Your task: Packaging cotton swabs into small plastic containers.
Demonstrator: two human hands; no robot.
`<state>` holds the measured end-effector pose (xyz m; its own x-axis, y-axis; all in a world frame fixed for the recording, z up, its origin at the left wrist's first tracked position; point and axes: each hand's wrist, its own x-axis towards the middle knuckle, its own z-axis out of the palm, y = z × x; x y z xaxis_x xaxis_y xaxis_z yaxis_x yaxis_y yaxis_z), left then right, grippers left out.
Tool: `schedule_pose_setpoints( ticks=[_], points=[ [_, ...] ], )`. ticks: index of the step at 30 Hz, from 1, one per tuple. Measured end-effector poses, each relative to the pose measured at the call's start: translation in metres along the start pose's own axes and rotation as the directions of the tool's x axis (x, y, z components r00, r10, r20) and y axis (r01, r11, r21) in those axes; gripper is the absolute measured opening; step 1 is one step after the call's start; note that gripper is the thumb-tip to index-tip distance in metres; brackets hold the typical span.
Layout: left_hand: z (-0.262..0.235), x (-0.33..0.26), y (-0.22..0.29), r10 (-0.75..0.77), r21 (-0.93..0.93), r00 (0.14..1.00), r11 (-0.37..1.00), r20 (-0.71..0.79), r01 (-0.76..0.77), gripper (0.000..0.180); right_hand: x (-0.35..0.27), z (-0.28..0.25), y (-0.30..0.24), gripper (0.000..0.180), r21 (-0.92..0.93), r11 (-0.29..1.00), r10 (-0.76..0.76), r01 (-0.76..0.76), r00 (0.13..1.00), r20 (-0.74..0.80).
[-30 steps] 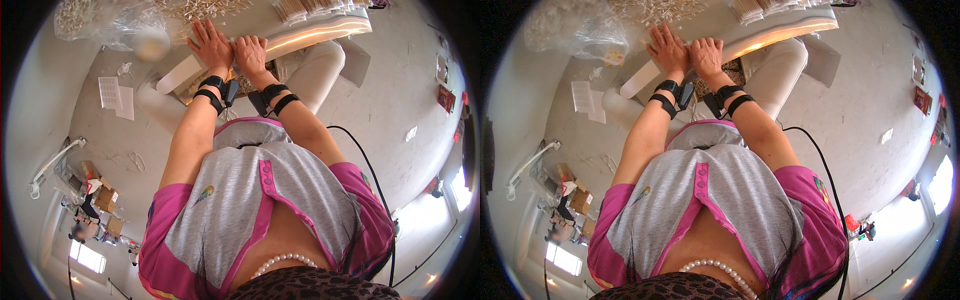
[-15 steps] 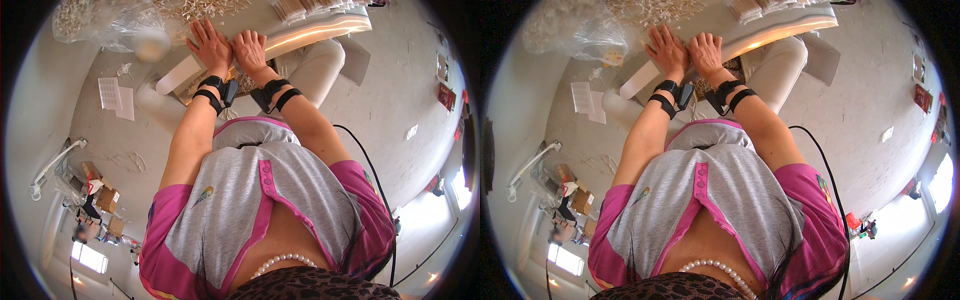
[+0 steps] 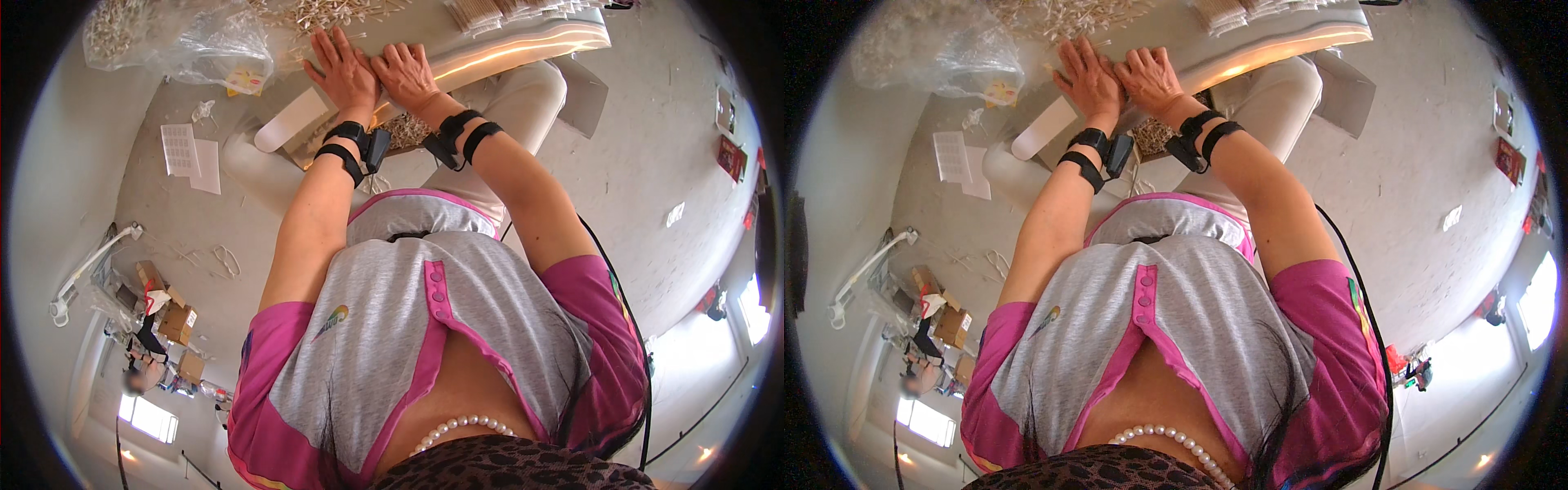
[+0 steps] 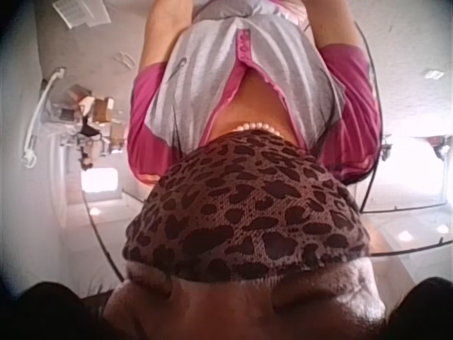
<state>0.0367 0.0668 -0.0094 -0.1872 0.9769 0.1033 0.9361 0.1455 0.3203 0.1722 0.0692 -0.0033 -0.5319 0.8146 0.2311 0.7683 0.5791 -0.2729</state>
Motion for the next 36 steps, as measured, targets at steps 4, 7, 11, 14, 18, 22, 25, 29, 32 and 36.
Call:
schedule_pose_setpoints(
  ticks=[4, 7, 11, 14, 18, 22, 25, 29, 32, 36],
  points=[
    [0.003, -0.001, 0.0, 0.006, -0.013, 1.0, 1.0, -0.022, -0.007, 0.057, 0.001, 0.003, 0.0, 0.027, -0.031, 0.999, -0.02, 0.019, 1.0, -0.007],
    [0.006, 0.0, -0.003, 0.023, -0.012, 0.999, 1.0, -0.044, -0.024, 0.057, 0.004, 0.006, -0.004, 0.027, -0.035, 0.999, -0.013, 0.012, 0.999, -0.033],
    [0.008, 0.0, -0.005, 0.022, 0.023, 0.998, 1.0, -0.064, -0.021, 0.056, 0.004, 0.009, -0.006, 0.034, -0.088, 0.996, 0.013, -0.008, 0.998, 0.057],
    [0.008, 0.0, -0.002, 0.027, 0.046, 0.997, 0.999, -0.076, -0.023, 0.056, 0.0, 0.012, 0.001, 0.029, 0.097, 0.991, 0.103, -0.096, 0.992, -0.069],
    [0.005, 0.001, 0.003, 0.032, 0.036, 0.996, 0.999, -0.083, -0.03, 0.057, -0.009, 0.011, 0.001, 0.026, 0.206, 0.903, 0.409, -0.377, 0.901, -0.146],
    [0.004, 0.0, -0.002, 0.028, 0.022, 0.995, 0.999, -0.092, -0.026, 0.057, -0.01, 0.008, -0.009, 0.03, 0.191, 0.907, 0.403, -0.374, 0.904, -0.145],
    [0.004, 0.0, -0.001, 0.028, 0.021, 0.997, 0.999, -0.074, -0.026, 0.056, -0.01, 0.011, -0.01, 0.037, 0.145, 0.928, 0.359, -0.344, 0.929, -0.093],
    [0.004, 0.002, 0.0, 0.034, 0.012, 0.998, 0.999, -0.06, -0.034, 0.057, -0.011, 0.017, -0.009, 0.05, 0.147, 0.923, 0.365, -0.355, 0.93, -0.041],
    [0.005, 0.0, -0.001, 0.025, 0.033, 0.997, 0.999, -0.067, -0.023, 0.055, -0.009, 0.016, -0.012, 0.058, 0.067, 0.946, 0.319, -0.318, 0.948, 0.004],
    [0.006, -0.001, -0.003, 0.014, 0.059, 0.996, 0.998, -0.085, -0.009, 0.053, -0.004, 0.006, -0.014, 0.063, -0.052, 0.962, 0.27, -0.266, 0.958, 0.092]
  ],
)
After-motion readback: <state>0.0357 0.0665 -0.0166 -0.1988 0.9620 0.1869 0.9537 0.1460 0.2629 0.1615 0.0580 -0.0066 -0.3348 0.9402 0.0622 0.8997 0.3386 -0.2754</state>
